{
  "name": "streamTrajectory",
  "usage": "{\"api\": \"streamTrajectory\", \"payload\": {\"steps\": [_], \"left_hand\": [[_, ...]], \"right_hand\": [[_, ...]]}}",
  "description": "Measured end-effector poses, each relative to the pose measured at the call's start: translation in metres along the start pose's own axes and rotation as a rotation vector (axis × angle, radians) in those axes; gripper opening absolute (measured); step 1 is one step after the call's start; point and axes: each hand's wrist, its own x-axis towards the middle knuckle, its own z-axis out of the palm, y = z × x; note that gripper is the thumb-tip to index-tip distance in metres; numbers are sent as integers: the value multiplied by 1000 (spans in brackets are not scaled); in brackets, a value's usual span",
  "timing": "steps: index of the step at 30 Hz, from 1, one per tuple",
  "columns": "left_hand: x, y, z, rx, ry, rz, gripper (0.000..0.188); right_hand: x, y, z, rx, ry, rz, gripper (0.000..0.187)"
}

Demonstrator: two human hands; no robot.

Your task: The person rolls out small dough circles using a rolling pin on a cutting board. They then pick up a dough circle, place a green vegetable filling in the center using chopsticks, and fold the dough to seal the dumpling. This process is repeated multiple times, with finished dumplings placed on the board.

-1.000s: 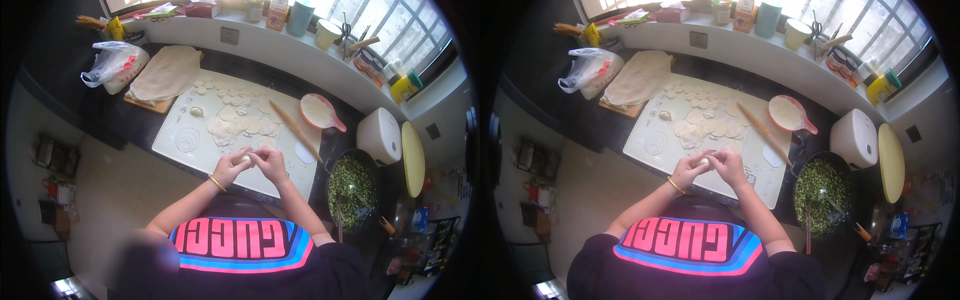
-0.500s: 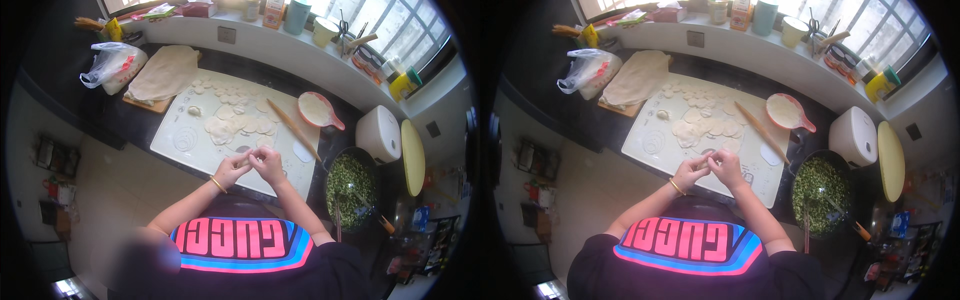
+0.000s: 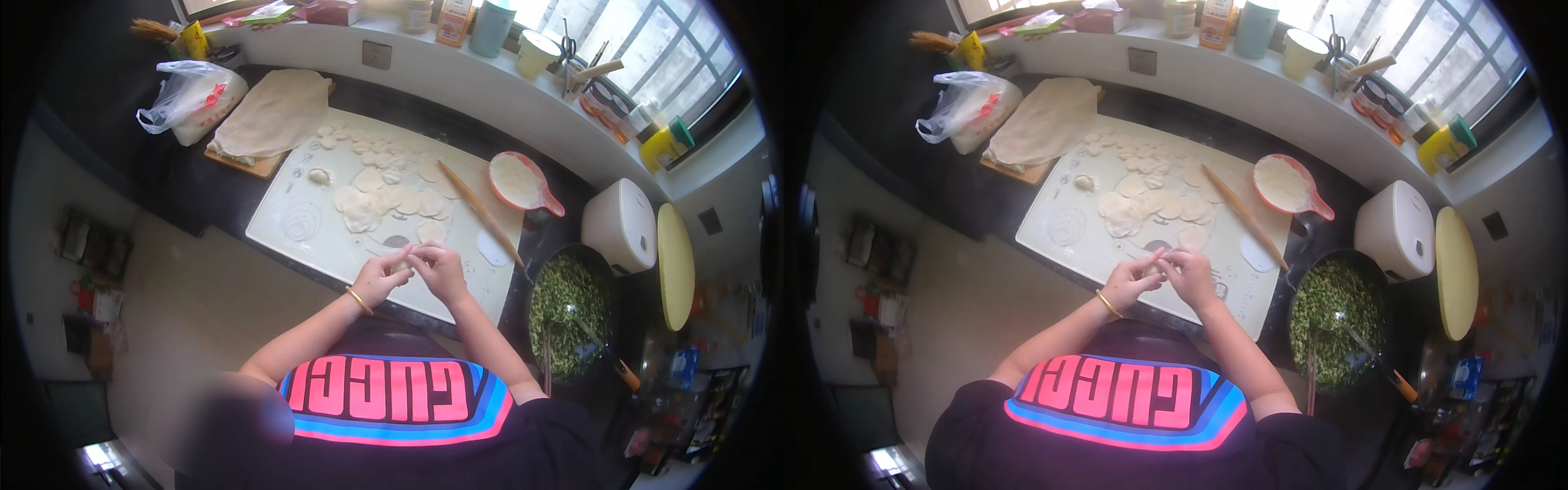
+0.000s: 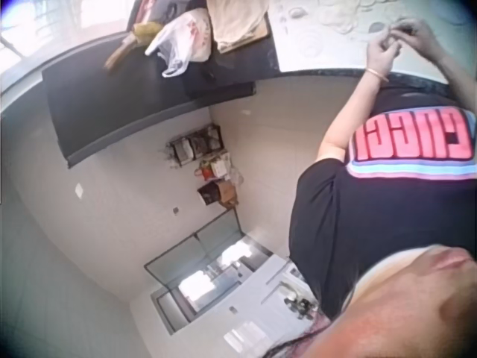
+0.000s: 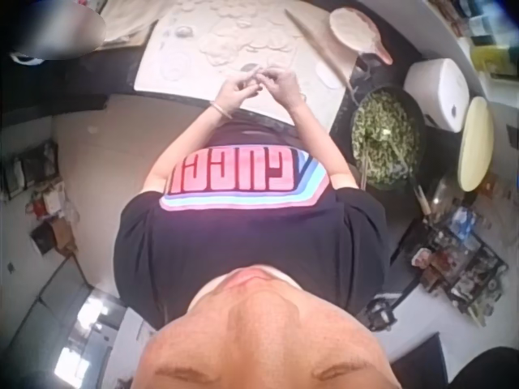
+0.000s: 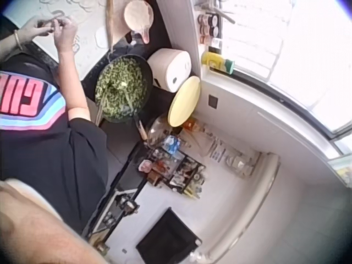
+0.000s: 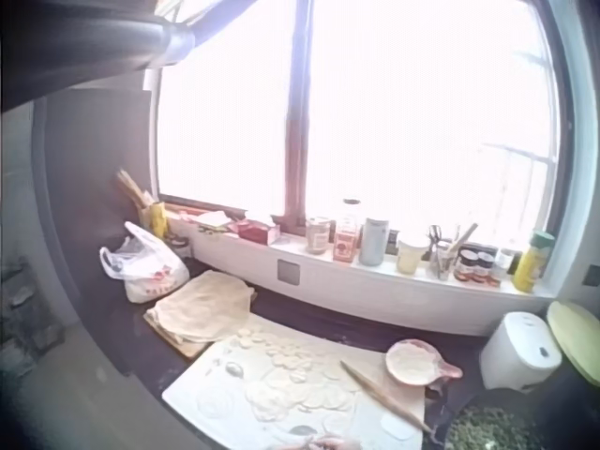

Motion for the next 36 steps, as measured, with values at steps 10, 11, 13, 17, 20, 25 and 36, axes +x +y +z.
{"api": "streamTrajectory", "payload": {"steps": [10, 11, 13, 17, 20, 25, 36], "left_hand": [[-2, -13, -1, 58, -12, -85, 48], [-2, -13, -5, 67, 5, -91, 47], [-4, -8, -5, -18, 46, -51, 48], [-1, -7, -11, 12, 11, -71, 48], [1, -9, -24, 55, -48, -176, 47], [10, -15, -80, 123, -20, -299, 29], [99, -9, -282, 1312, 279, 38, 33]], "right_hand": [[-4, 13, 10, -53, 1, -68, 10], [-3, 11, 10, -33, -19, -14, 9], [-3, 7, 6, 5, -57, 98, 9], [0, 15, 21, 7, -22, 68, 13], [3, 19, 34, -31, 25, -9, 16], [-6, 43, 60, -237, -55, 137, 20], [-53, 82, 79, -709, 4, 115, 50]]}}
